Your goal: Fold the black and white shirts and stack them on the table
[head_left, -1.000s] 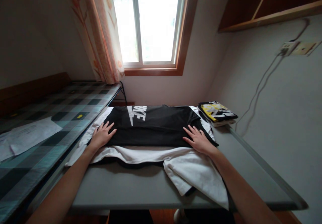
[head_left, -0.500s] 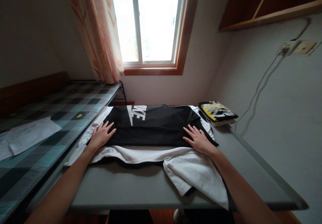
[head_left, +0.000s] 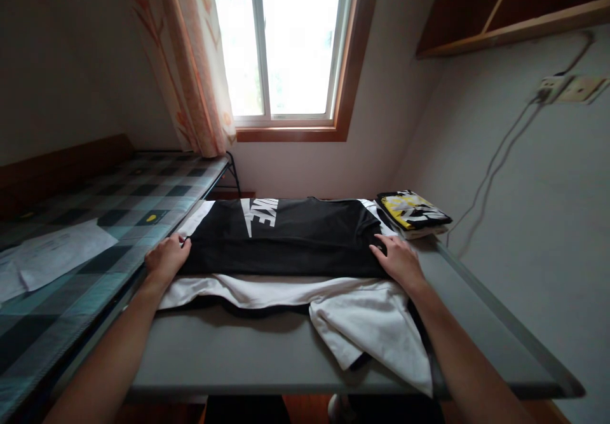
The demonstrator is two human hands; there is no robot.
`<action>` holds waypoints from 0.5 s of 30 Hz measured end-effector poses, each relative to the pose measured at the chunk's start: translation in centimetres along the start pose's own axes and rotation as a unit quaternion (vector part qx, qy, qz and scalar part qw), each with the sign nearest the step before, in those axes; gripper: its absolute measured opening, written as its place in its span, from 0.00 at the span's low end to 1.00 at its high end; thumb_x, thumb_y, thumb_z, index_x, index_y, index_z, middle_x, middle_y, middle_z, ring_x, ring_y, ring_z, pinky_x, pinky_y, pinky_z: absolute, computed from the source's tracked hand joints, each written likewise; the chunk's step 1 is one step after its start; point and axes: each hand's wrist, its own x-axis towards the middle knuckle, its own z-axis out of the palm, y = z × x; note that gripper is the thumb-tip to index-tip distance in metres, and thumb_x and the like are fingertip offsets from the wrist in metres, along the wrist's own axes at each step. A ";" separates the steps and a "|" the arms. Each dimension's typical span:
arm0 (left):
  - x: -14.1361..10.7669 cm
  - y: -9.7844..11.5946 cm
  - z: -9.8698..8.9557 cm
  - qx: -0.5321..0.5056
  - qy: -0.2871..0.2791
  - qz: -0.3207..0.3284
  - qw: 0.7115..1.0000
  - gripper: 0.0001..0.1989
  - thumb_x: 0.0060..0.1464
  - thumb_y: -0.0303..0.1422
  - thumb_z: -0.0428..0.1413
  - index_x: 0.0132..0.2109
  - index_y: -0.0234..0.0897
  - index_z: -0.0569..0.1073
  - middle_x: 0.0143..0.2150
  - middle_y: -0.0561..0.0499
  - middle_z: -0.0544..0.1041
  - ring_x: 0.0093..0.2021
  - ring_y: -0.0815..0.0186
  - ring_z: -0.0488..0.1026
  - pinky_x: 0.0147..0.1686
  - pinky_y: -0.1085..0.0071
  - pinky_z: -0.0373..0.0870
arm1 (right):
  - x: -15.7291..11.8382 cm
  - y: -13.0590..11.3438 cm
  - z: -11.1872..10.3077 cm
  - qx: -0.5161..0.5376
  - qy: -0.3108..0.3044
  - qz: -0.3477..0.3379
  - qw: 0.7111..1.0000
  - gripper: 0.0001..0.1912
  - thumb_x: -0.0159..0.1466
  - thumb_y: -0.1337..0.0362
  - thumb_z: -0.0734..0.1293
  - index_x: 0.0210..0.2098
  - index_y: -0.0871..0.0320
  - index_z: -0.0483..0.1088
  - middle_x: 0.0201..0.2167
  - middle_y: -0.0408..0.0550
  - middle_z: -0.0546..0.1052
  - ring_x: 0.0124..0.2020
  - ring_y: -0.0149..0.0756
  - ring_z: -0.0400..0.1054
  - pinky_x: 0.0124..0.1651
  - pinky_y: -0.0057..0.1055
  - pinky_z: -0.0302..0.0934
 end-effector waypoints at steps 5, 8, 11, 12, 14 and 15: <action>-0.3 0.6 -0.6 0.008 -0.026 -0.028 0.999 0.24 0.59 0.49 0.43 0.47 0.38 0.76 0.41 0.36 0.79 0.44 0.45 0.76 0.39 0.57 0.69 | 0.1 0.9 -0.6 -0.027 -0.030 0.092 0.995 0.25 0.66 0.51 0.59 0.56 0.57 0.70 0.50 0.59 0.72 0.50 0.53 0.67 0.50 0.45 0.61; -0.6 0.8 -0.9 0.012 -0.026 -0.031 0.999 0.25 0.59 0.49 0.43 0.50 0.38 0.75 0.42 0.35 0.79 0.44 0.44 0.76 0.39 0.56 0.69 | 0.0 0.9 -0.8 -0.025 -0.051 0.114 0.992 0.25 0.65 0.50 0.59 0.55 0.57 0.71 0.51 0.60 0.71 0.51 0.54 0.66 0.49 0.45 0.62; -0.8 0.9 -1.0 0.021 -0.022 -0.028 0.999 0.26 0.60 0.49 0.43 0.51 0.38 0.75 0.42 0.34 0.79 0.44 0.44 0.76 0.39 0.56 0.69 | 0.0 0.8 -0.8 -0.018 -0.060 0.123 0.990 0.25 0.65 0.50 0.59 0.55 0.56 0.71 0.52 0.59 0.70 0.52 0.54 0.65 0.49 0.44 0.62; -0.8 0.9 -0.9 0.023 -0.024 -0.027 0.999 0.26 0.60 0.48 0.43 0.51 0.37 0.75 0.42 0.34 0.79 0.44 0.44 0.76 0.40 0.56 0.69 | 0.1 0.8 -0.8 -0.014 -0.061 0.125 0.990 0.25 0.65 0.50 0.59 0.55 0.56 0.71 0.52 0.59 0.69 0.52 0.54 0.65 0.49 0.44 0.62; -0.7 0.9 -0.9 0.026 -0.028 -0.027 0.999 0.26 0.60 0.49 0.42 0.51 0.37 0.75 0.43 0.34 0.79 0.45 0.44 0.76 0.40 0.56 0.69 | 0.1 0.9 -0.7 -0.006 -0.061 0.126 0.990 0.25 0.65 0.50 0.59 0.55 0.55 0.71 0.52 0.59 0.69 0.52 0.54 0.65 0.49 0.45 0.63; -0.7 0.9 -0.8 0.026 -0.031 -0.028 0.999 0.26 0.60 0.49 0.42 0.51 0.38 0.74 0.43 0.34 0.79 0.45 0.44 0.76 0.40 0.55 0.69 | 0.2 1.0 -0.6 -0.002 -0.060 0.126 0.990 0.25 0.65 0.50 0.59 0.55 0.55 0.71 0.52 0.59 0.69 0.52 0.55 0.65 0.49 0.45 0.63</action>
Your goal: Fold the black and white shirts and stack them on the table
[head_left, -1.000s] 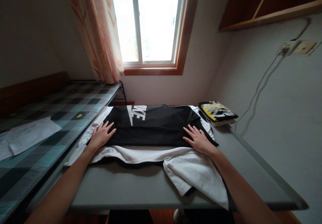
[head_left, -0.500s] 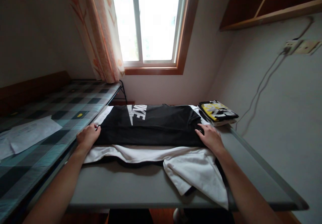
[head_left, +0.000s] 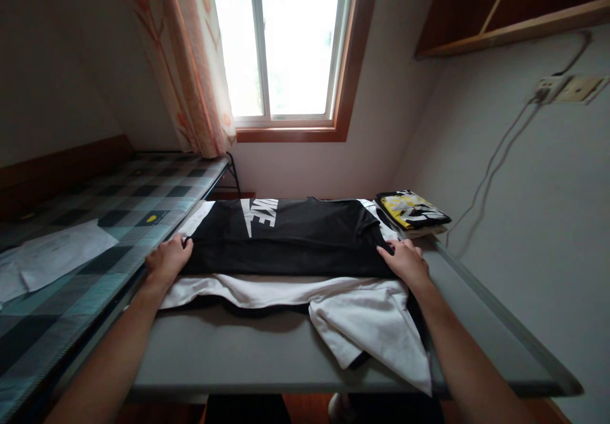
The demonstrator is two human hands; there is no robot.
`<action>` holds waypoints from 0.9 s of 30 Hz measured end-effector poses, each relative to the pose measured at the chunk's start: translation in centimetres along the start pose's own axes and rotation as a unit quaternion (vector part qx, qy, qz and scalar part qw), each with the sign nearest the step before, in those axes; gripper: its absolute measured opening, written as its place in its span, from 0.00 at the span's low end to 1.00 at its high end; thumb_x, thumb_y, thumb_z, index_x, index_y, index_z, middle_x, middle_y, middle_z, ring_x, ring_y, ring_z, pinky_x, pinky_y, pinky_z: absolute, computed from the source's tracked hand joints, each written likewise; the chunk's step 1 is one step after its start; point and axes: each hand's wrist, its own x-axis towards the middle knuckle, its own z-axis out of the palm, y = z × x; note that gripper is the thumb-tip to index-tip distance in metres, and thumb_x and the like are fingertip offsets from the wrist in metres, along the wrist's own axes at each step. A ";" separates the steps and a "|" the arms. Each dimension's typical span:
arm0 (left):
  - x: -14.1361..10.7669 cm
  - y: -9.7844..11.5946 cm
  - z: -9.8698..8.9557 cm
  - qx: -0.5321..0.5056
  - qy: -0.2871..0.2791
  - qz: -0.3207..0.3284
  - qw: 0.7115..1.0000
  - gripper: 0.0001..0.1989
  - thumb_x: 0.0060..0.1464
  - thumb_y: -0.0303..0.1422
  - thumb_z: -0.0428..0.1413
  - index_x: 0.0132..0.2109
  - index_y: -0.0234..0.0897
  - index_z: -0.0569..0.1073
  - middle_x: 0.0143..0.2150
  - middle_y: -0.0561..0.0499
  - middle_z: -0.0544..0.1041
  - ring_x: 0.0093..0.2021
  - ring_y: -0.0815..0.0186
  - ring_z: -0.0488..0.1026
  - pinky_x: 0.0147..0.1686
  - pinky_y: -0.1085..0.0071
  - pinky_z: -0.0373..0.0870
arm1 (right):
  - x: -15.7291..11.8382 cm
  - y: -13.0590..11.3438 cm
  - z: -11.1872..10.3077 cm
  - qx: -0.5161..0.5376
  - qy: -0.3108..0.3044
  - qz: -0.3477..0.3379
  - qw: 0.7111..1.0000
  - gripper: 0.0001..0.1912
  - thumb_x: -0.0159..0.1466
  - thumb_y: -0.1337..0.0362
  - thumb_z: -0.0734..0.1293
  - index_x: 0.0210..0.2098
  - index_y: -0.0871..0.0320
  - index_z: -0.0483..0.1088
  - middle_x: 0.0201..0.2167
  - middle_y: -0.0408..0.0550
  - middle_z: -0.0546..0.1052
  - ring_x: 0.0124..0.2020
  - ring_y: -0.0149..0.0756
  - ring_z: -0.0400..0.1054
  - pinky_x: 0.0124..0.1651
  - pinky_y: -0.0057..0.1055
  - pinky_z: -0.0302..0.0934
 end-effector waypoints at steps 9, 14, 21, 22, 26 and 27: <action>-0.1 0.2 0.0 -0.013 0.007 0.013 1.000 0.25 0.60 0.47 0.42 0.51 0.36 0.74 0.47 0.34 0.78 0.45 0.44 0.76 0.40 0.55 0.70 | 0.2 0.3 0.4 0.016 0.004 -0.002 1.000 0.26 0.64 0.49 0.59 0.56 0.55 0.71 0.52 0.58 0.69 0.52 0.54 0.65 0.50 0.45 0.62; -0.4 0.5 -0.3 -0.007 -0.007 0.011 1.000 0.25 0.61 0.47 0.42 0.53 0.36 0.72 0.46 0.35 0.79 0.46 0.46 0.76 0.40 0.58 0.70 | 0.3 0.3 0.4 0.015 0.003 -0.001 1.000 0.26 0.64 0.49 0.59 0.56 0.54 0.71 0.52 0.58 0.69 0.52 0.54 0.65 0.49 0.45 0.63; -0.2 0.3 0.2 -0.026 0.016 0.038 0.999 0.23 0.61 0.43 0.42 0.55 0.36 0.70 0.48 0.35 0.78 0.47 0.45 0.76 0.40 0.57 0.70 | 0.4 0.4 0.5 0.012 -0.001 -0.006 1.000 0.27 0.64 0.49 0.58 0.56 0.55 0.71 0.52 0.58 0.69 0.52 0.54 0.64 0.50 0.44 0.62; -0.2 0.2 0.4 -0.029 0.021 0.040 0.999 0.23 0.62 0.43 0.42 0.56 0.36 0.70 0.49 0.35 0.78 0.47 0.46 0.76 0.41 0.57 0.70 | 0.4 0.4 0.6 0.010 0.002 -0.008 1.000 0.26 0.64 0.50 0.58 0.56 0.55 0.71 0.52 0.58 0.69 0.51 0.54 0.65 0.50 0.44 0.62; 0.1 0.0 0.8 -0.025 0.019 0.041 0.999 0.24 0.62 0.43 0.41 0.56 0.36 0.69 0.49 0.35 0.77 0.47 0.47 0.76 0.41 0.58 0.70 | 0.5 0.6 0.8 0.009 0.011 -0.011 1.000 0.26 0.64 0.50 0.59 0.55 0.55 0.72 0.51 0.58 0.70 0.50 0.53 0.65 0.49 0.43 0.63; 0.1 0.0 0.8 -0.022 0.016 0.040 0.999 0.24 0.62 0.43 0.41 0.57 0.36 0.69 0.49 0.35 0.78 0.47 0.47 0.76 0.41 0.58 0.70 | 0.5 0.6 0.8 0.009 0.013 -0.012 1.000 0.26 0.64 0.50 0.59 0.55 0.54 0.72 0.51 0.58 0.70 0.50 0.53 0.65 0.49 0.43 0.63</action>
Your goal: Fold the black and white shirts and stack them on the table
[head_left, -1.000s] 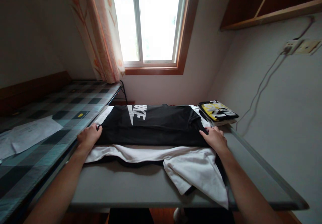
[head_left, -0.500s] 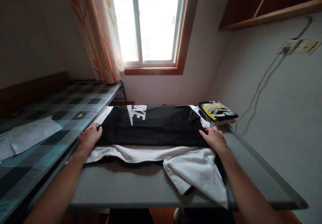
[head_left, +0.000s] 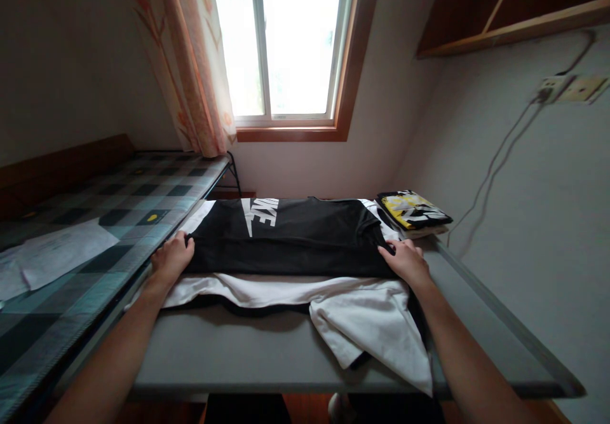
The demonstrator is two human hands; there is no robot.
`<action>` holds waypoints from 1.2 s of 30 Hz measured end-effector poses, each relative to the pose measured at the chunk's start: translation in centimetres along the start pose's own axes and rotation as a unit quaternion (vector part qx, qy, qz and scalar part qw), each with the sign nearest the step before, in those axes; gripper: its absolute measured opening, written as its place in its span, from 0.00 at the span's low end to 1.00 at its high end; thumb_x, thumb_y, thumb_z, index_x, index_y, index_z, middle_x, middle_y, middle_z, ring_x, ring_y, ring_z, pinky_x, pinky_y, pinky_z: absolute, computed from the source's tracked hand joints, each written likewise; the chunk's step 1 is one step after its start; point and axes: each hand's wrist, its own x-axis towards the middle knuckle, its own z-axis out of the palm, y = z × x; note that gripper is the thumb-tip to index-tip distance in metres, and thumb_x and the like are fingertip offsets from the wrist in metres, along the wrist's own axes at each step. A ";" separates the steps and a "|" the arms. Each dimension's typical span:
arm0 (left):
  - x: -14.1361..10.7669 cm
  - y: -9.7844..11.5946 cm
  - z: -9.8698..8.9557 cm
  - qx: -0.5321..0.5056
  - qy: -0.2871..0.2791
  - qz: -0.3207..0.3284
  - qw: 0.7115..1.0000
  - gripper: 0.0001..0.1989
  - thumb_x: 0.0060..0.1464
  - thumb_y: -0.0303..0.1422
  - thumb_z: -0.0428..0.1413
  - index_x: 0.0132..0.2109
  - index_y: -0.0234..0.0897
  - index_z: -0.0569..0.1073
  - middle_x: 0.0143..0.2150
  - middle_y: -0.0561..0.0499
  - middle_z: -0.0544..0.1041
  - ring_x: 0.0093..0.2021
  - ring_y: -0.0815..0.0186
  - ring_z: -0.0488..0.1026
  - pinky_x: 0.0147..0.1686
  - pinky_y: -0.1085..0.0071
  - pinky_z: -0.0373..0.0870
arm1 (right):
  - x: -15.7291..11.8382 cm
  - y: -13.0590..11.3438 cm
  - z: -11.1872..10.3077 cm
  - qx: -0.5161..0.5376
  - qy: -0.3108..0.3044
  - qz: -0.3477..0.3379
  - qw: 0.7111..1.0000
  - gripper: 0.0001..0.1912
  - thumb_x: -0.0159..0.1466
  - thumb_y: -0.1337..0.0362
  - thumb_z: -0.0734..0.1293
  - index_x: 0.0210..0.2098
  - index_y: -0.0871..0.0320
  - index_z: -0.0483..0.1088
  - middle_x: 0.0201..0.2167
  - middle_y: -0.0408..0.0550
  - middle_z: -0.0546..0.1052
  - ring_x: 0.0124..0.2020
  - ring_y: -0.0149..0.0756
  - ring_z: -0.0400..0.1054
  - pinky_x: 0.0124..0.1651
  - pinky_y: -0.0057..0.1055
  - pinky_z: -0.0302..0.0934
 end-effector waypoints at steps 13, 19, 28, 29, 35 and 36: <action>0.0 0.3 -0.3 -0.002 0.011 -0.019 1.000 0.24 0.63 0.41 0.41 0.57 0.37 0.73 0.46 0.32 0.78 0.45 0.44 0.76 0.41 0.55 0.70 | -0.1 -0.4 -0.4 -0.006 -0.019 0.009 1.000 0.26 0.65 0.50 0.58 0.56 0.55 0.70 0.53 0.58 0.69 0.52 0.54 0.65 0.51 0.43 0.62; -0.3 0.4 -0.7 -0.008 0.010 -0.022 1.000 0.23 0.62 0.40 0.43 0.56 0.39 0.74 0.46 0.33 0.78 0.46 0.43 0.76 0.41 0.55 0.70 | -0.2 -0.4 -1.0 -0.012 -0.023 0.007 1.000 0.24 0.65 0.50 0.59 0.52 0.57 0.72 0.49 0.58 0.75 0.50 0.53 0.69 0.49 0.43 0.61; -0.3 0.3 -0.9 -0.008 0.004 -0.042 0.999 0.24 0.63 0.42 0.41 0.53 0.40 0.76 0.45 0.34 0.79 0.45 0.45 0.76 0.40 0.56 0.71 | 1.2 1.3 -0.7 0.030 -0.076 0.018 0.996 0.22 0.62 0.45 0.60 0.30 0.57 0.74 0.36 0.58 0.80 0.39 0.48 0.74 0.35 0.34 0.60; -0.2 0.2 -1.0 -0.007 0.003 -0.042 0.999 0.24 0.63 0.42 0.40 0.53 0.40 0.77 0.44 0.34 0.79 0.44 0.45 0.76 0.40 0.56 0.71 | 1.2 1.4 -0.5 0.029 -0.066 0.009 0.997 0.22 0.63 0.46 0.60 0.29 0.57 0.73 0.34 0.57 0.79 0.38 0.47 0.74 0.34 0.33 0.60; 0.6 -0.8 -0.9 -0.010 -0.010 -0.052 0.999 0.25 0.61 0.45 0.42 0.54 0.41 0.77 0.44 0.36 0.79 0.44 0.47 0.76 0.40 0.57 0.71 | 1.4 1.8 0.0 0.038 -0.021 -0.022 0.999 0.17 0.62 0.50 0.62 0.27 0.55 0.70 0.28 0.54 0.78 0.32 0.43 0.73 0.31 0.31 0.57; 0.7 -1.1 -0.9 -0.014 -0.014 -0.054 0.998 0.25 0.60 0.46 0.44 0.53 0.42 0.77 0.44 0.36 0.79 0.44 0.47 0.76 0.40 0.57 0.71 | 1.5 1.9 0.1 0.045 -0.017 -0.023 0.999 0.17 0.61 0.50 0.63 0.26 0.55 0.69 0.28 0.53 0.78 0.31 0.43 0.72 0.30 0.31 0.57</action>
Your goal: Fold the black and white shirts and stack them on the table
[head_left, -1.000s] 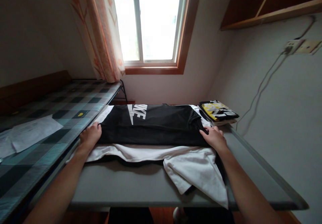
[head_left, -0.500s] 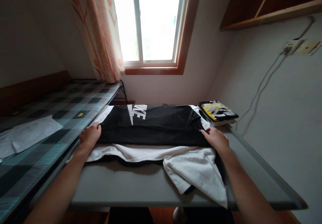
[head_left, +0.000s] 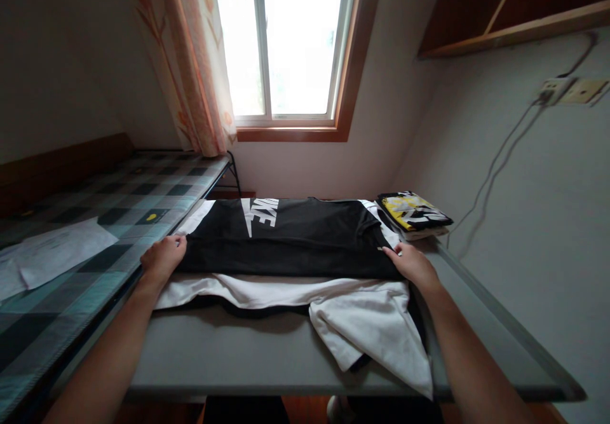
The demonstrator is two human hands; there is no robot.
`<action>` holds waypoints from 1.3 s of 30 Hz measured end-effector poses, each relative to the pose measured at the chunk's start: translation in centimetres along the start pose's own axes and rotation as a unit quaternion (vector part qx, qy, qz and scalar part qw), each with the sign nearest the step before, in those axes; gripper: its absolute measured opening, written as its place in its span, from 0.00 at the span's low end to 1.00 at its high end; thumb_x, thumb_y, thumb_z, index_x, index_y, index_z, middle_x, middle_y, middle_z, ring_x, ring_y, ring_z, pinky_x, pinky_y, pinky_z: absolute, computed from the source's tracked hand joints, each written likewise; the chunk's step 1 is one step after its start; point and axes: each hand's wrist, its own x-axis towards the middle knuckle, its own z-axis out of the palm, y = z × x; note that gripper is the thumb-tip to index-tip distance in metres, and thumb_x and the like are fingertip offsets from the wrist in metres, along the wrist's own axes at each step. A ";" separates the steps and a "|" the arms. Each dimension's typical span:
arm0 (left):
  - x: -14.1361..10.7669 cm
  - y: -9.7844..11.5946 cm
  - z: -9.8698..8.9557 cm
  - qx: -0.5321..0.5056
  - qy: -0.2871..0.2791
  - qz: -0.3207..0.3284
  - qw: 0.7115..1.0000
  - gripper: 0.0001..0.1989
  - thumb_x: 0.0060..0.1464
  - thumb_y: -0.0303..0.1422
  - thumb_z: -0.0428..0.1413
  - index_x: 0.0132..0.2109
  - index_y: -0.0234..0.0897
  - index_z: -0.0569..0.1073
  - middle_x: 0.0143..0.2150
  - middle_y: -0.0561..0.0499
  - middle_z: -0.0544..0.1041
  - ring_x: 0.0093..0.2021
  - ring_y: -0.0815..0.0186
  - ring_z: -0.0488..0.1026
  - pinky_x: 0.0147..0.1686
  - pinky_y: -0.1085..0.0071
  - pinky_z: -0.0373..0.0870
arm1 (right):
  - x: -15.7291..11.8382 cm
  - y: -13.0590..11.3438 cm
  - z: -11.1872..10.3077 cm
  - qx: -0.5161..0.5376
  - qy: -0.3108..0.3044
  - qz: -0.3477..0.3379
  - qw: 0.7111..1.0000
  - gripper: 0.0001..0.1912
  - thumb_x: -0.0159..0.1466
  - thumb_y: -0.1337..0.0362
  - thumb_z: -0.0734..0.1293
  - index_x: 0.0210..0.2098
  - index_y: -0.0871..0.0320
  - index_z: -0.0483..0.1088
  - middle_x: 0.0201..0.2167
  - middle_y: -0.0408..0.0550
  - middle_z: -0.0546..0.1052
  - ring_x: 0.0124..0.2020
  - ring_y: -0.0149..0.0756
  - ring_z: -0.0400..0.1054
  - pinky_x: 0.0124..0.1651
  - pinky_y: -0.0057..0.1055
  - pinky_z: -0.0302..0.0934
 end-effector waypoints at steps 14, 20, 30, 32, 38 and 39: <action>0.7 -2.0 -1.0 -0.013 -0.031 0.001 0.999 0.18 0.49 0.46 0.57 0.41 0.41 0.80 0.38 0.38 0.80 0.41 0.44 0.77 0.35 0.58 0.71 | 0.9 2.3 0.0 0.170 -0.098 -0.041 0.980 0.26 0.43 0.38 0.71 0.17 0.55 0.65 0.17 0.43 0.71 0.22 0.36 0.65 0.25 0.30 0.56; -0.4 -0.1 -0.3 -0.092 0.129 0.141 0.977 0.22 0.57 0.44 0.49 0.49 0.37 0.77 0.48 0.39 0.77 0.45 0.50 0.76 0.44 0.57 0.72 | 1.2 3.5 -0.1 0.130 0.035 0.019 0.991 0.23 0.54 0.40 0.63 0.22 0.55 0.67 0.20 0.49 0.74 0.22 0.40 0.68 0.25 0.32 0.56; -2.4 4.6 4.1 -0.163 -0.021 0.436 0.885 0.30 0.60 0.53 0.46 0.60 0.40 0.70 0.66 0.44 0.65 0.66 0.53 0.59 0.65 0.53 0.56 | 0.4 0.4 -1.2 0.206 0.057 -0.079 0.974 0.25 0.55 0.40 0.62 0.30 0.56 0.72 0.25 0.51 0.77 0.28 0.43 0.71 0.31 0.35 0.61; -2.3 4.5 4.3 -0.146 -0.037 0.429 0.891 0.30 0.60 0.52 0.46 0.61 0.39 0.69 0.66 0.44 0.64 0.67 0.53 0.57 0.65 0.54 0.55 | 0.4 -0.5 -1.5 0.250 -0.002 -0.131 0.959 0.28 0.55 0.37 0.63 0.33 0.57 0.73 0.28 0.51 0.78 0.29 0.42 0.72 0.32 0.34 0.63; -2.2 4.2 3.9 -0.150 -0.050 0.415 0.896 0.28 0.60 0.48 0.48 0.62 0.41 0.68 0.67 0.46 0.63 0.68 0.55 0.56 0.66 0.55 0.53 | 3.2 -4.3 -2.3 0.246 -0.099 -0.227 0.937 0.29 0.55 0.36 0.63 0.34 0.56 0.75 0.31 0.50 0.79 0.32 0.40 0.72 0.35 0.32 0.64; -2.2 4.2 3.8 -0.151 -0.053 0.414 0.896 0.28 0.60 0.48 0.48 0.62 0.41 0.68 0.67 0.46 0.63 0.68 0.56 0.56 0.66 0.56 0.53 | 4.1 -4.9 -2.4 0.233 -0.106 -0.235 0.937 0.29 0.55 0.36 0.63 0.33 0.56 0.75 0.31 0.50 0.79 0.32 0.41 0.72 0.36 0.33 0.64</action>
